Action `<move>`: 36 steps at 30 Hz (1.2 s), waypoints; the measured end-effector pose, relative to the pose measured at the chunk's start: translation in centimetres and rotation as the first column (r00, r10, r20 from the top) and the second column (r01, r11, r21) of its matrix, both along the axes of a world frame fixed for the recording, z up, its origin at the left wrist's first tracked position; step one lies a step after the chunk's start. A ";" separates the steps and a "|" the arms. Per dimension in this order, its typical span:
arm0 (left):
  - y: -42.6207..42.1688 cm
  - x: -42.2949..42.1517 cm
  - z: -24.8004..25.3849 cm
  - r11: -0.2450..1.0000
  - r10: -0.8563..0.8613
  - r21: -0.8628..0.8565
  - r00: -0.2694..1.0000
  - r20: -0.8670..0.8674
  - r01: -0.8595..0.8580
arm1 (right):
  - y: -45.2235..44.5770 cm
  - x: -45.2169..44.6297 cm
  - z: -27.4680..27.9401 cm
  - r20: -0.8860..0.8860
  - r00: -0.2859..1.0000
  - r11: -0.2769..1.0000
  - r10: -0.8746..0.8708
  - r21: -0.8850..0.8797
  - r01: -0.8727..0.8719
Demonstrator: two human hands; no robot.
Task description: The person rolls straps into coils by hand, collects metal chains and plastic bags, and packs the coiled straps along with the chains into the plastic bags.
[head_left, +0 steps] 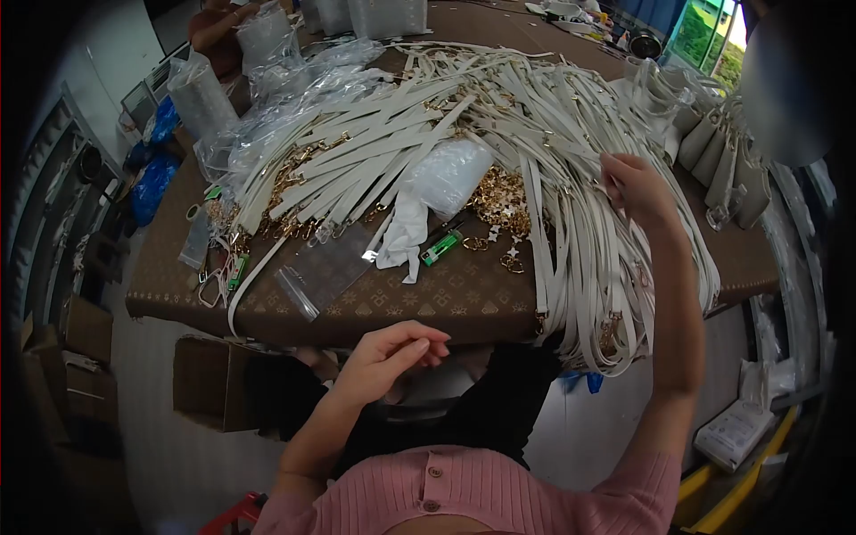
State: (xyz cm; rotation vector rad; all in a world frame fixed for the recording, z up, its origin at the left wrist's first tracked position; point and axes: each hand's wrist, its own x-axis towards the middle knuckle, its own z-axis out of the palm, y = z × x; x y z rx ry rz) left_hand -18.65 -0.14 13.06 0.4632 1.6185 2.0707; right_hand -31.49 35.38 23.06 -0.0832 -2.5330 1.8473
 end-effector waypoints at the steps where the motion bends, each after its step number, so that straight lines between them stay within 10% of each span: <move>1: 0.9 -0.8 0.5 0.998 -0.059 -0.017 0.994 -0.090 0.058 | -1.1 2.4 0.8 0.035 0.993 0.952 0.110 -0.290 -0.095; 5: 6.4 -2.1 1.9 0.959 -0.041 0.266 0.979 -0.200 0.094 | -10.6 13.1 1.5 0.139 0.912 0.804 0.386 -0.536 -0.259; 7: 7.6 -2.7 2.5 0.773 -0.238 0.607 0.971 0.007 0.185 | -13.0 15.7 -0.5 0.259 0.802 0.836 0.538 -0.289 -0.467; 9: 6.7 -2.6 3.8 0.839 -0.113 0.543 0.970 0.217 -0.024 | -13.5 16.1 -3.7 0.186 0.757 0.778 0.627 -0.096 -0.621; 11: 4.9 -3.2 2.5 0.497 -0.546 0.855 0.820 0.171 0.152 | -12.4 14.7 -6.4 0.141 0.760 0.715 0.634 -0.482 -0.507; 12: 4.4 -2.2 3.2 0.748 -0.403 0.635 0.892 0.206 0.192 | -12.1 13.9 -7.6 0.069 0.828 0.632 0.556 -0.682 -0.368; 15: 3.2 -1.1 3.2 0.732 -0.674 0.273 0.722 0.157 0.625 | -14.0 10.3 -5.4 0.183 0.894 0.518 0.409 -0.853 -0.063; 19: 2.6 0.6 1.6 0.835 -0.550 0.154 0.786 0.282 0.528 | -11.4 8.0 -2.4 -0.188 0.926 -0.083 0.328 -0.982 -0.170; 22: -1.1 -0.5 2.8 0.807 -0.590 0.083 0.805 0.067 0.585 | -4.6 9.8 3.7 -0.545 0.838 0.212 0.028 -0.816 -0.538; 25: -5.0 -1.5 1.3 0.677 -0.711 0.038 0.666 -0.223 0.735 | 8.9 13.5 8.4 -0.665 0.717 0.378 -0.211 -0.731 -0.568; 30: -8.3 -1.2 -0.3 0.679 -0.734 -0.094 0.676 -0.064 0.728 | 22.0 25.2 8.2 -0.550 0.775 0.559 -0.311 -0.765 -0.320; 36: -9.9 0.2 -0.6 0.653 -0.589 -0.625 0.806 -0.063 0.428 | 24.7 36.9 -7.1 -0.328 0.753 0.245 -0.570 -0.943 -0.225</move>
